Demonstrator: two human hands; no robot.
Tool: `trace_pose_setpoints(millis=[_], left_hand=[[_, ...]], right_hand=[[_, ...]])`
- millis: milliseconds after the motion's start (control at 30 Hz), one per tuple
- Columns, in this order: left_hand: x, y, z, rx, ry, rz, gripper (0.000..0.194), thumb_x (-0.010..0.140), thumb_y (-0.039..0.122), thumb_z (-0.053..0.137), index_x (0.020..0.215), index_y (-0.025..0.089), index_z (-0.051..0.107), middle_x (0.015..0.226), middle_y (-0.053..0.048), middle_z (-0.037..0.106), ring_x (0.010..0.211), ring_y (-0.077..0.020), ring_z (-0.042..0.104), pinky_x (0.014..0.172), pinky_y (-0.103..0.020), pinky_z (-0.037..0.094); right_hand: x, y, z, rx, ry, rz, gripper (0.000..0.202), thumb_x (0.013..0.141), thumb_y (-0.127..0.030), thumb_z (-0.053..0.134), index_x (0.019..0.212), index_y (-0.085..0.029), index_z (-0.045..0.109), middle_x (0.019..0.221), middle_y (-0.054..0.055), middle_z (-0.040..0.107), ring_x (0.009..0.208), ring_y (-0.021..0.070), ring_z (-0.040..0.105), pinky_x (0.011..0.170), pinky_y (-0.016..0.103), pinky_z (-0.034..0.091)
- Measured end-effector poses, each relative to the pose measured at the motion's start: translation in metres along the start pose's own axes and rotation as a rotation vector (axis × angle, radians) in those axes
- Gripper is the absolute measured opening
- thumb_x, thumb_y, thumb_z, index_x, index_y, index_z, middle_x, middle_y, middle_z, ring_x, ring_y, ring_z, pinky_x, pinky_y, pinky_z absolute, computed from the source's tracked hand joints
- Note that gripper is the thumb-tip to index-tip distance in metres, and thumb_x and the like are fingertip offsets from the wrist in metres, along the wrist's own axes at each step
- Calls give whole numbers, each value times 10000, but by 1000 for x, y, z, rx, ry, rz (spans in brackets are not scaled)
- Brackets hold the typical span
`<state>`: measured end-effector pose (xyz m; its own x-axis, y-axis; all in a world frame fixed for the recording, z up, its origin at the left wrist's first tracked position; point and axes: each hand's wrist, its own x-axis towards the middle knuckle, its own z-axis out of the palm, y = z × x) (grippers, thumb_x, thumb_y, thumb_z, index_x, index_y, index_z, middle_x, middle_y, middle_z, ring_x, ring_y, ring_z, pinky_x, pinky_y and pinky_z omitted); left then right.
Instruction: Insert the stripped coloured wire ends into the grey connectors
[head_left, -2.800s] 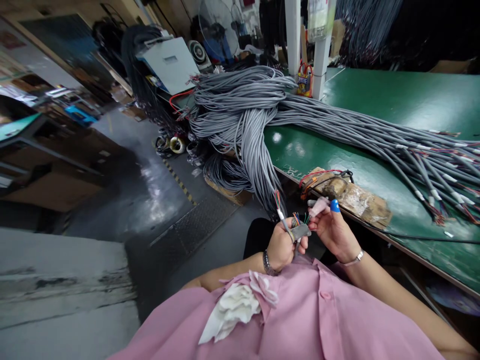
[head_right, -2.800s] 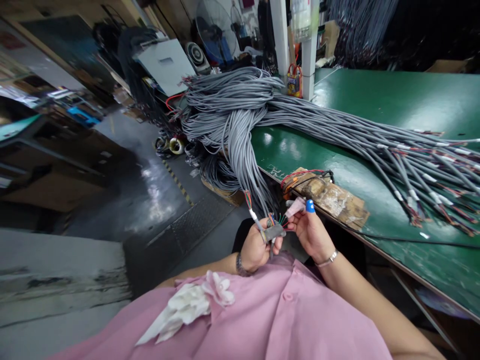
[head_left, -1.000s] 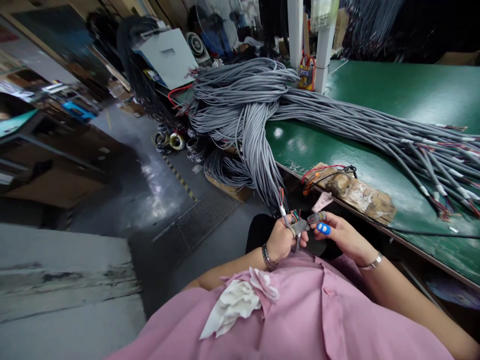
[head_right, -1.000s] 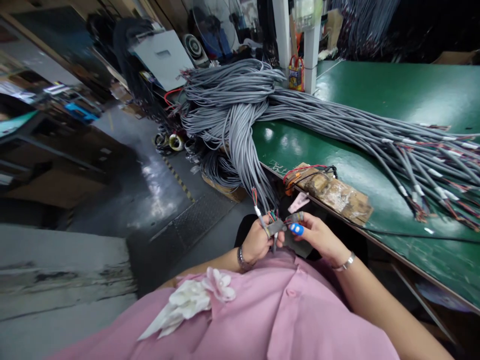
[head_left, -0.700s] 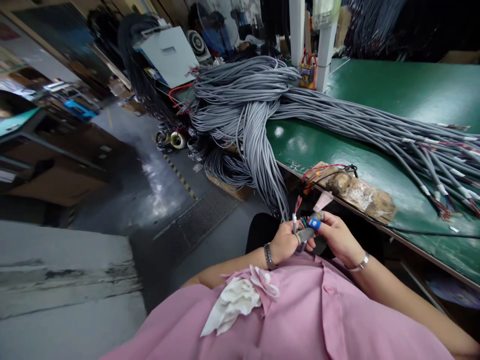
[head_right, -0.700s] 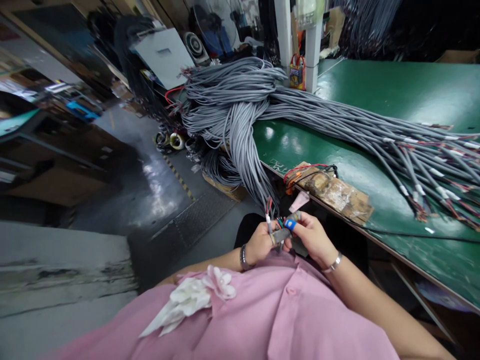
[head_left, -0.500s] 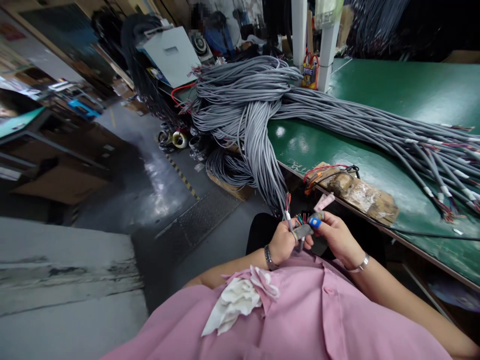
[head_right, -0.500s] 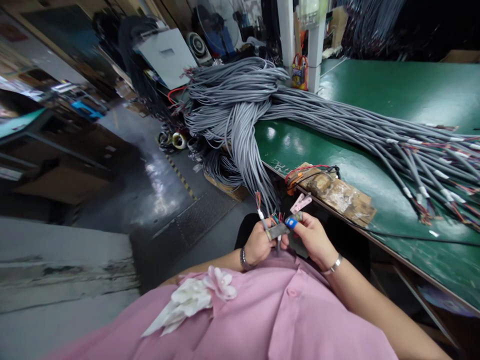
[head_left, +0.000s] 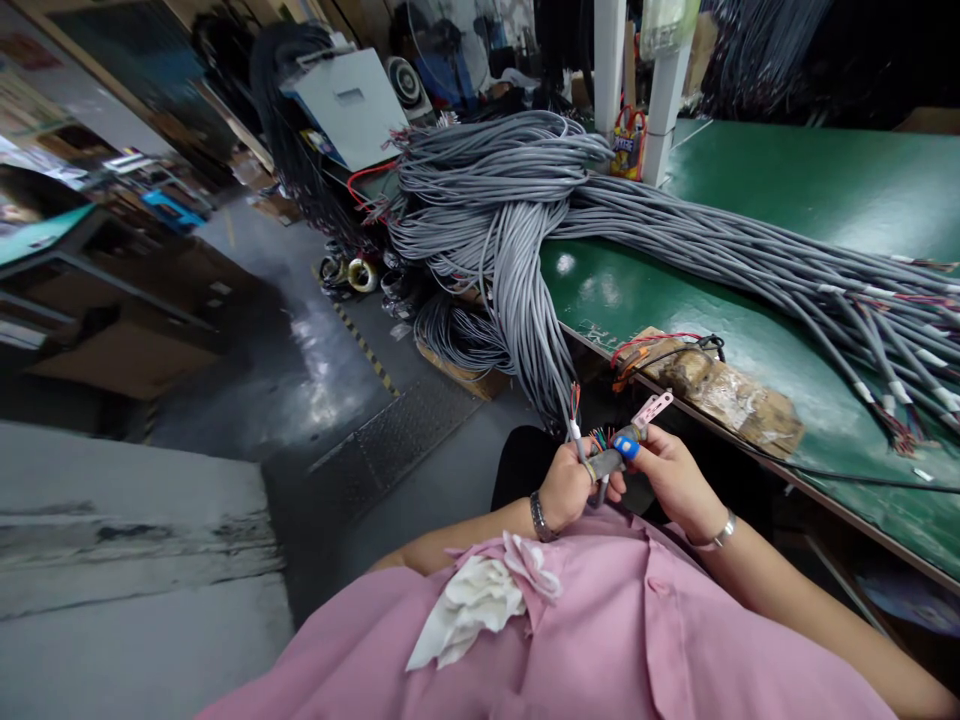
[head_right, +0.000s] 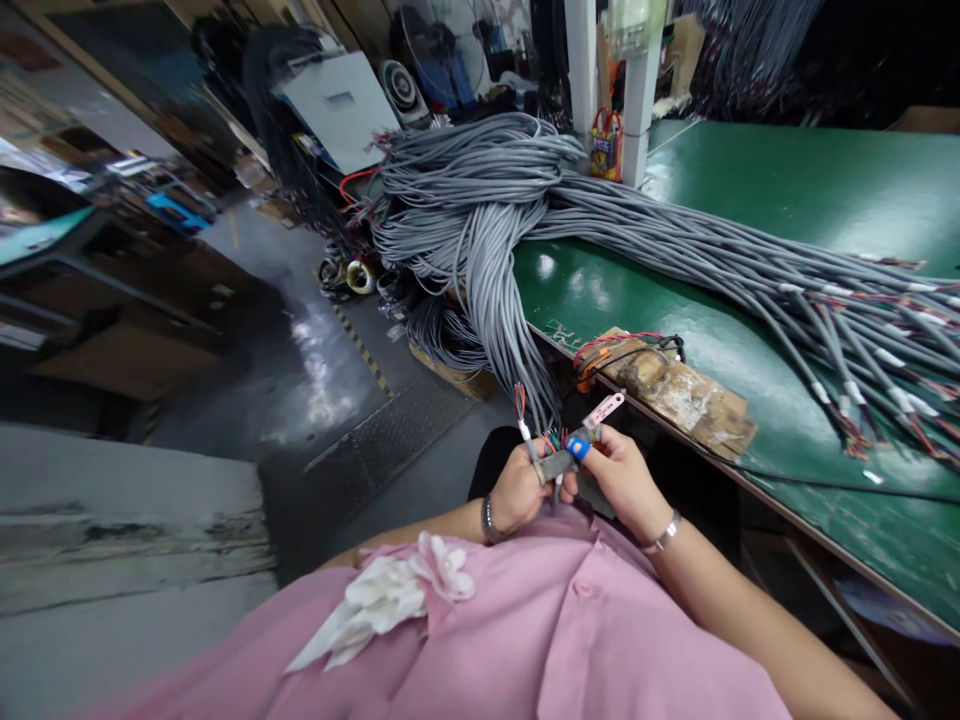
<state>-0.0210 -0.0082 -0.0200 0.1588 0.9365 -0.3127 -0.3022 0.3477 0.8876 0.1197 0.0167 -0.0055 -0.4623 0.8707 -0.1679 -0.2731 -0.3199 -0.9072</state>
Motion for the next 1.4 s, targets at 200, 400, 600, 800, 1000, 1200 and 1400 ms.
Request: trace_pose_setpoints(millis=[200, 400, 600, 800, 1000, 1200, 1400], left_hand=[[0, 12, -2, -8, 47, 12, 383, 708, 489, 677, 703, 124, 560, 510, -35, 610, 384, -119, 540, 363, -194, 281], [-3, 32, 4, -31, -39, -8, 360, 706, 463, 676, 708, 115, 584, 494, -36, 603, 360, -115, 518, 339, -191, 252], [-1, 44, 18, 4, -76, -61, 340, 659, 431, 709, 661, 115, 585, 449, -22, 570, 331, -89, 472, 342, -190, 279], [6, 40, 17, 38, -75, -97, 317, 684, 413, 690, 661, 120, 572, 468, -25, 581, 321, -94, 477, 326, -193, 261], [10, 38, 20, 52, -70, -122, 308, 684, 403, 683, 646, 121, 564, 468, -25, 579, 320, -95, 482, 325, -189, 262], [9, 36, 21, 55, -60, -129, 330, 673, 423, 694, 637, 124, 559, 452, -20, 570, 315, -90, 467, 329, -190, 282], [-4, 36, 15, 51, -49, -102, 340, 663, 439, 700, 661, 124, 573, 462, -24, 584, 330, -88, 469, 346, -192, 306]], right_hand=[[-2, 7, -18, 56, 95, -30, 210, 798, -394, 666, 819, -198, 595, 729, 17, 624, 627, 136, 563, 641, 281, 466], [9, -1, -38, 268, 103, 66, 517, 820, -668, 452, 893, -206, 670, 823, 50, 607, 683, 151, 548, 640, 275, 495], [19, -17, -26, 323, 160, 21, 307, 801, -495, 632, 860, -197, 673, 715, 16, 578, 616, 122, 501, 571, 229, 478], [19, -15, -26, 418, 232, 22, 262, 786, -464, 664, 769, -203, 668, 694, -2, 584, 623, 115, 511, 575, 223, 483], [23, -13, -26, 402, 312, -18, 238, 752, -444, 709, 791, -210, 687, 729, 1, 648, 639, 125, 558, 598, 246, 478], [21, -9, -28, 361, 299, -13, 287, 743, -507, 694, 761, -221, 672, 712, 9, 644, 643, 136, 565, 597, 256, 489], [18, -15, -32, 391, 183, 29, 467, 787, -675, 509, 802, -237, 668, 781, 33, 656, 692, 151, 587, 611, 266, 503]])
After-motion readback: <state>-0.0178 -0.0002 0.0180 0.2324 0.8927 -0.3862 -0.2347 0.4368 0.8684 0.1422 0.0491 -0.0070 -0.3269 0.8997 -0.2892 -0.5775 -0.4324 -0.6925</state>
